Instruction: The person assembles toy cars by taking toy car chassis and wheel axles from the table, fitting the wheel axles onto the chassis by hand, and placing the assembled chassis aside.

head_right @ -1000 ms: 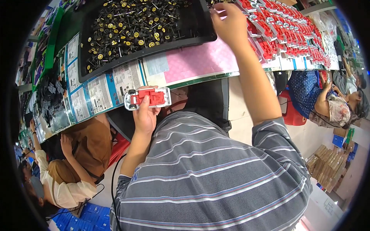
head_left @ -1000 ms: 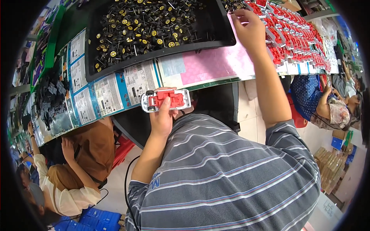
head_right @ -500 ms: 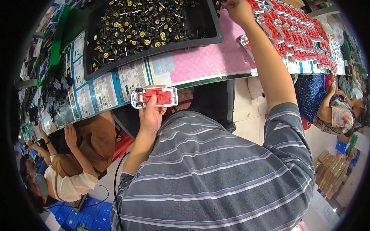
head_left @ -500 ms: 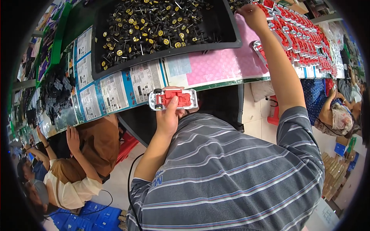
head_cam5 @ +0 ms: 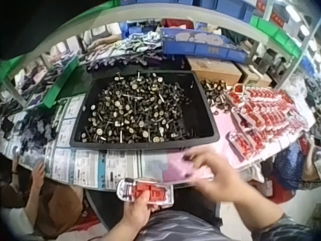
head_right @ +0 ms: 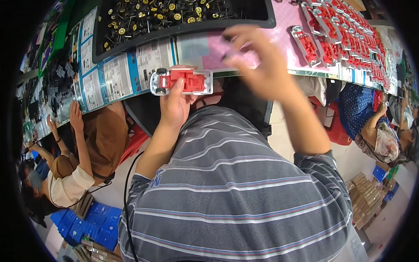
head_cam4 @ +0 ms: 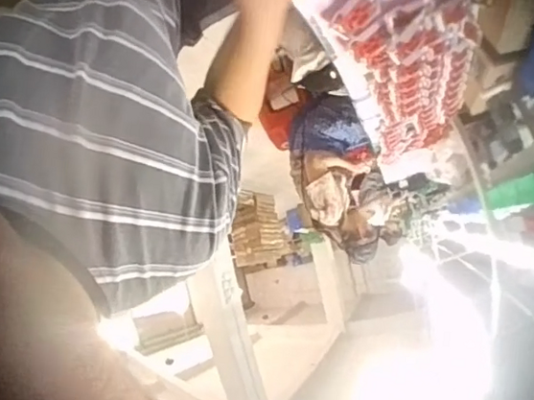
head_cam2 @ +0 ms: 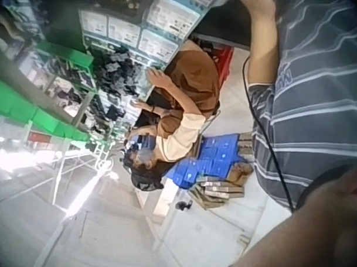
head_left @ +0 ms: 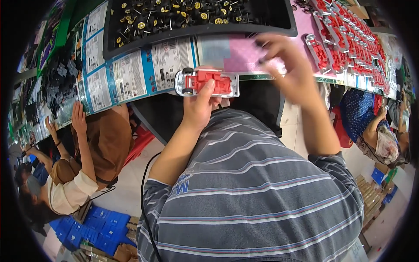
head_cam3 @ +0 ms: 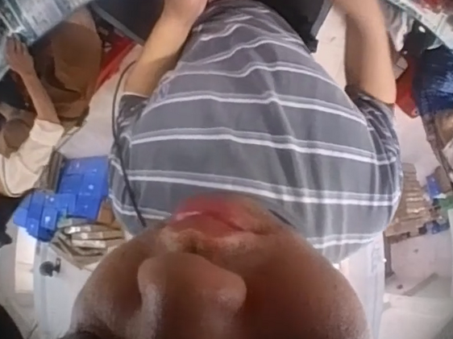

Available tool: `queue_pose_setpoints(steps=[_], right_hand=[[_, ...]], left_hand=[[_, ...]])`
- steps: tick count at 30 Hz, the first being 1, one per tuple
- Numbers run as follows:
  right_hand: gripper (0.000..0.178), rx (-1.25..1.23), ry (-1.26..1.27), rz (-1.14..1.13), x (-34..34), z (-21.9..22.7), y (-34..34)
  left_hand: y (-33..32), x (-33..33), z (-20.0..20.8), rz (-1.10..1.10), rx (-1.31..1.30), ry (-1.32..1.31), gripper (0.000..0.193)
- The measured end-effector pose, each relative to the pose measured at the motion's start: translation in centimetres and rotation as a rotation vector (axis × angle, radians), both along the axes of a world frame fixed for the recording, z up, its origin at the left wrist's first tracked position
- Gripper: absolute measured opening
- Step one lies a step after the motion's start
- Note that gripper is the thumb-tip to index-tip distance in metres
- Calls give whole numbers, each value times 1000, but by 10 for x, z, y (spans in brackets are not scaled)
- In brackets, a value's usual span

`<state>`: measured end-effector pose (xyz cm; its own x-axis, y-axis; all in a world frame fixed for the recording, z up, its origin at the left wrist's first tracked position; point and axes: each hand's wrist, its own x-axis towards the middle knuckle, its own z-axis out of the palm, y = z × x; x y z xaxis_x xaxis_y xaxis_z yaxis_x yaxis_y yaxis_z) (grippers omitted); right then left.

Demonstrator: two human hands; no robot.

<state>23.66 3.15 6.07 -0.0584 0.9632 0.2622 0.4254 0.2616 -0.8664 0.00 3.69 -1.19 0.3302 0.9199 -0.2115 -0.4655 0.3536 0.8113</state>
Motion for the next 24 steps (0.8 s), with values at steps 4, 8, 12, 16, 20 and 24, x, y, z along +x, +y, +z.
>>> queue_pose_setpoints(steps=[4, 8, 12, 16, 20, 24], right_hand=[[23, -219, 40, 130, -48, -16, -21], [26, -321, 137, 128, -55, -23, -22], [32, -314, 57, 151, -59, -18, -21], [37, -119, -100, 191, -61, -21, -16], [46, -28, -88, 58, -47, -12, -15], [39, 88, -423, -380, 23, -19, -6]], left_hand=[[3, -1, -1, -52, 32, -20, 34], [-1, -7, -5, -61, 7, 37, 33], [-7, -7, -5, -47, 24, 22, 33], [-6, -11, -6, -70, 74, 47, 41], [-3, -22, 1, -24, 27, 32, 51], [16, -62, -9, 65, 168, 137, 27]])
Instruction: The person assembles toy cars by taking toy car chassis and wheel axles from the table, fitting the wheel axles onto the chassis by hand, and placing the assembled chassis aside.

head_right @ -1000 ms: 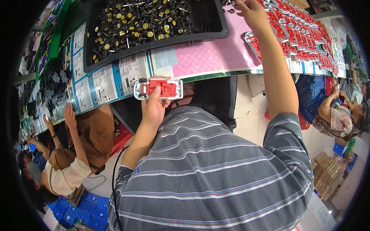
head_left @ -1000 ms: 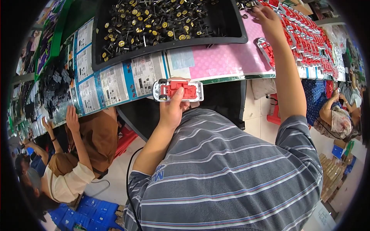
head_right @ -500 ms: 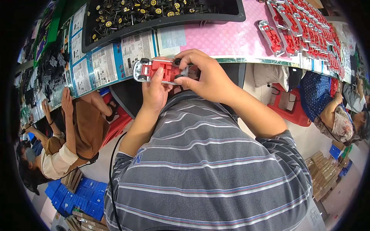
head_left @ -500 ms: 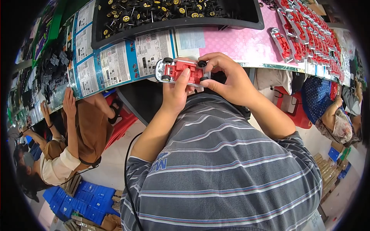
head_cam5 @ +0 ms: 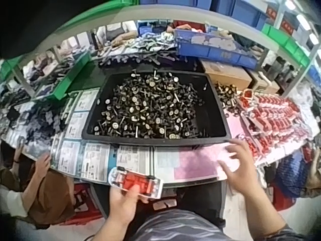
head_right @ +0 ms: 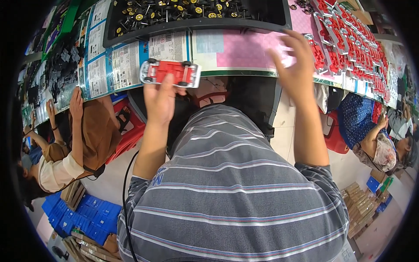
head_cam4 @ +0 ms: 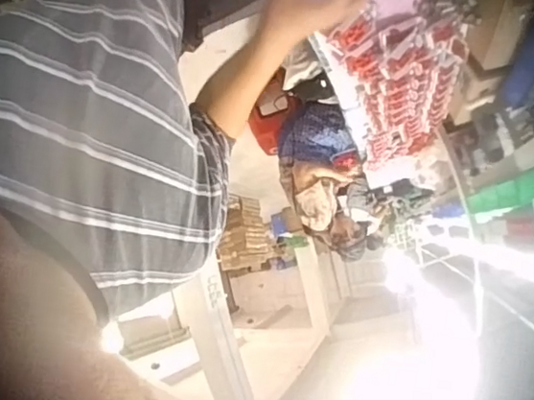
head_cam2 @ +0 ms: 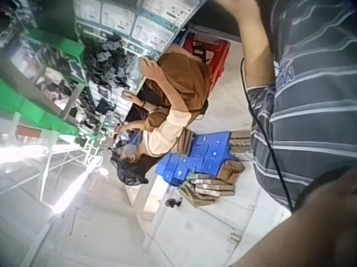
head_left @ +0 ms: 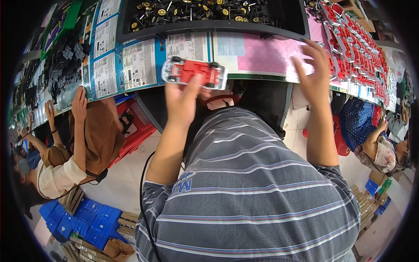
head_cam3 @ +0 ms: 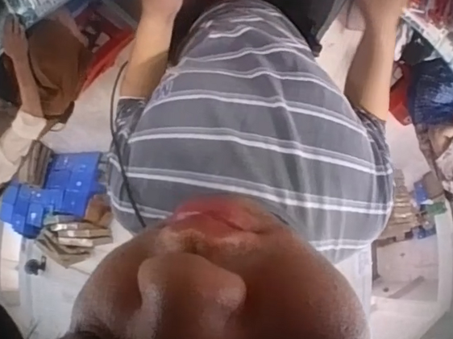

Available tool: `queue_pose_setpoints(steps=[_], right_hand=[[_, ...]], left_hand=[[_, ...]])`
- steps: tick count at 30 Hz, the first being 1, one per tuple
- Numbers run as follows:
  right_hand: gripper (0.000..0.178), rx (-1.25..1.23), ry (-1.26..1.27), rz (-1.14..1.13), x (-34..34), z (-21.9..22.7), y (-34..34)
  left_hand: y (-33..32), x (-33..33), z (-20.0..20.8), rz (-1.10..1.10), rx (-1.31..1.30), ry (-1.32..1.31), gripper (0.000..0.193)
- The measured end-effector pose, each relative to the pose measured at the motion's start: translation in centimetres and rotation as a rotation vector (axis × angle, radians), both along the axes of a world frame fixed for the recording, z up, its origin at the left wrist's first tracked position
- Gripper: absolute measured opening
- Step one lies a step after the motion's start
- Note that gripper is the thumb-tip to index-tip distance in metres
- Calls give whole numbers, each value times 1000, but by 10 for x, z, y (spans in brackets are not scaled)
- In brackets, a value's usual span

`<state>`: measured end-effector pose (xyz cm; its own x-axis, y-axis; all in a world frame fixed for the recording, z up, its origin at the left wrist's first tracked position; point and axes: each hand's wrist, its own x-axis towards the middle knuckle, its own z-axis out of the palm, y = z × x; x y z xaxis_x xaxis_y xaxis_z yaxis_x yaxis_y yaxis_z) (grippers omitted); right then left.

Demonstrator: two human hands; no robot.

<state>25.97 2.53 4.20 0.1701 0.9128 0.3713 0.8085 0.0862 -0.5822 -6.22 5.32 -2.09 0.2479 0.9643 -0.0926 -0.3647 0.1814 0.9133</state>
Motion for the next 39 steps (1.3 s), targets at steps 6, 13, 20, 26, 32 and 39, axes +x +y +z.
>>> queue_pose_setpoints(steps=[6, 13, 20, 26, 32, 39], right_hand=[[40, -128, -447, -364, 101, -27, -30], [46, -209, -464, -465, 102, -39, -26], [32, -179, -279, -450, 97, -24, -22], [23, -42, -36, -319, 1, 46, -47], [25, 8, 108, 410, -63, 67, -19], [26, -56, -85, 311, -35, 30, 120]], left_hand=[[59, -91, 2, 276, 29, -13, 24], [131, -214, -5, 451, -243, 290, 23], [144, -250, 4, 611, -204, 1274, 70], [25, -57, 47, 303, 106, 579, 33], [-24, 62, 36, -247, -208, -183, 56], [-8, 36, 11, -306, -238, -126, 25]])
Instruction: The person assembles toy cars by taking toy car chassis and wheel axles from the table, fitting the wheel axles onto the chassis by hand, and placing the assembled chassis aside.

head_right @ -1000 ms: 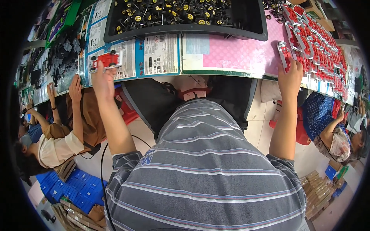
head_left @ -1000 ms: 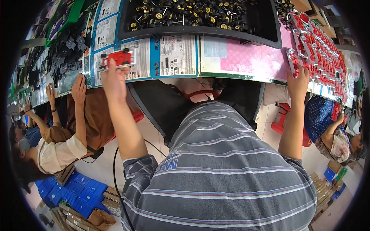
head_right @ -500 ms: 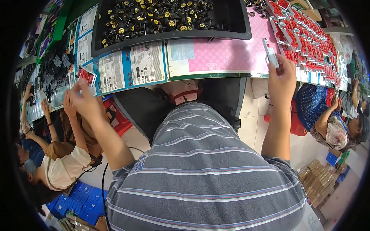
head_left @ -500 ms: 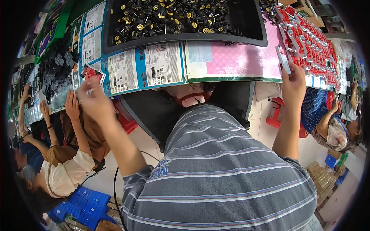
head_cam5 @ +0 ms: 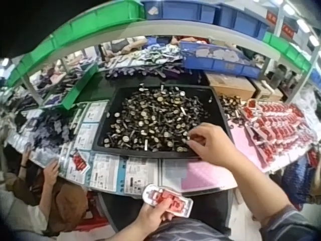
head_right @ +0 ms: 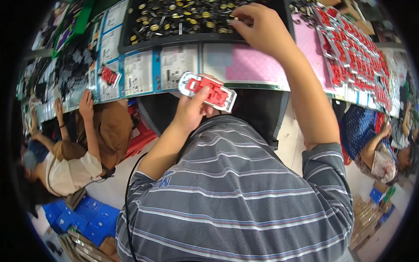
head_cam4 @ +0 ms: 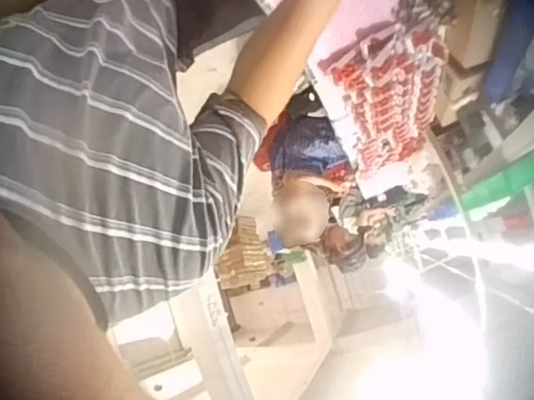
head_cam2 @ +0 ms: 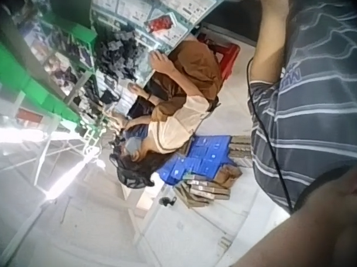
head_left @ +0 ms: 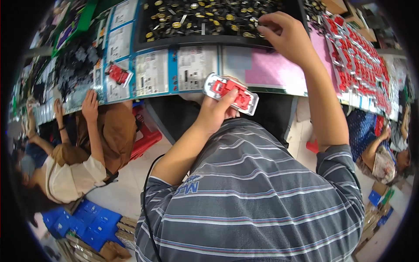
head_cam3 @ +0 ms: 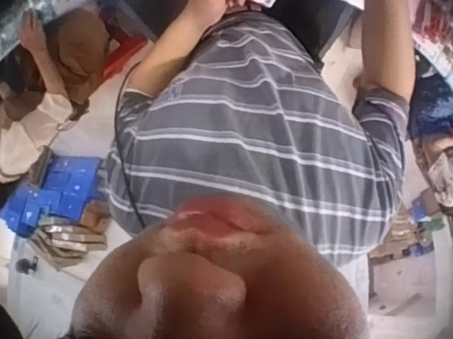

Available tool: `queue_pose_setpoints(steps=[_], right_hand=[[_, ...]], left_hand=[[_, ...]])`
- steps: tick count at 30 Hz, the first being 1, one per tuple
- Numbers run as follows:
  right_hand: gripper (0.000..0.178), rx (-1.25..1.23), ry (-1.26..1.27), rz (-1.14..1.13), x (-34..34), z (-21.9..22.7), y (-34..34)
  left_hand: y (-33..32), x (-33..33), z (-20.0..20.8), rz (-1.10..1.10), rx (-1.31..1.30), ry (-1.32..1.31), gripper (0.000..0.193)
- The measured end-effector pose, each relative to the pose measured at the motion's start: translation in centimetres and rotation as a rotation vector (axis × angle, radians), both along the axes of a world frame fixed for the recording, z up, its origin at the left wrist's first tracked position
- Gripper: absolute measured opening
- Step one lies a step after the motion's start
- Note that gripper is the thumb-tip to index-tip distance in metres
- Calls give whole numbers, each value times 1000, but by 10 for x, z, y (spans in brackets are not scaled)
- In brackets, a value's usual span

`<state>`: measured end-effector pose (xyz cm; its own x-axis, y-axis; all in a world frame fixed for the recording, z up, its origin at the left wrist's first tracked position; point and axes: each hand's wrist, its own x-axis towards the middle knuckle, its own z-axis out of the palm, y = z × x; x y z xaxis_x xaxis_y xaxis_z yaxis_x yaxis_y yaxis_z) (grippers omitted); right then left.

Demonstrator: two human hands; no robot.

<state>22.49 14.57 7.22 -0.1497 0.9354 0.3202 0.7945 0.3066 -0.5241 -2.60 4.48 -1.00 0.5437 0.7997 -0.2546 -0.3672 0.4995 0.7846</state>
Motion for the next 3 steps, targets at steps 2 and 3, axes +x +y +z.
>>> queue_pose_setpoints(steps=[2, 3], right_hand=[[35, -177, -98, -46, -2, -7, 25], [42, -355, -147, -47, -7, -11, 38]], left_hand=[[-7, -1, -4, 45, -52, -21, 28], [-12, -3, -12, 56, -55, -27, 35]])
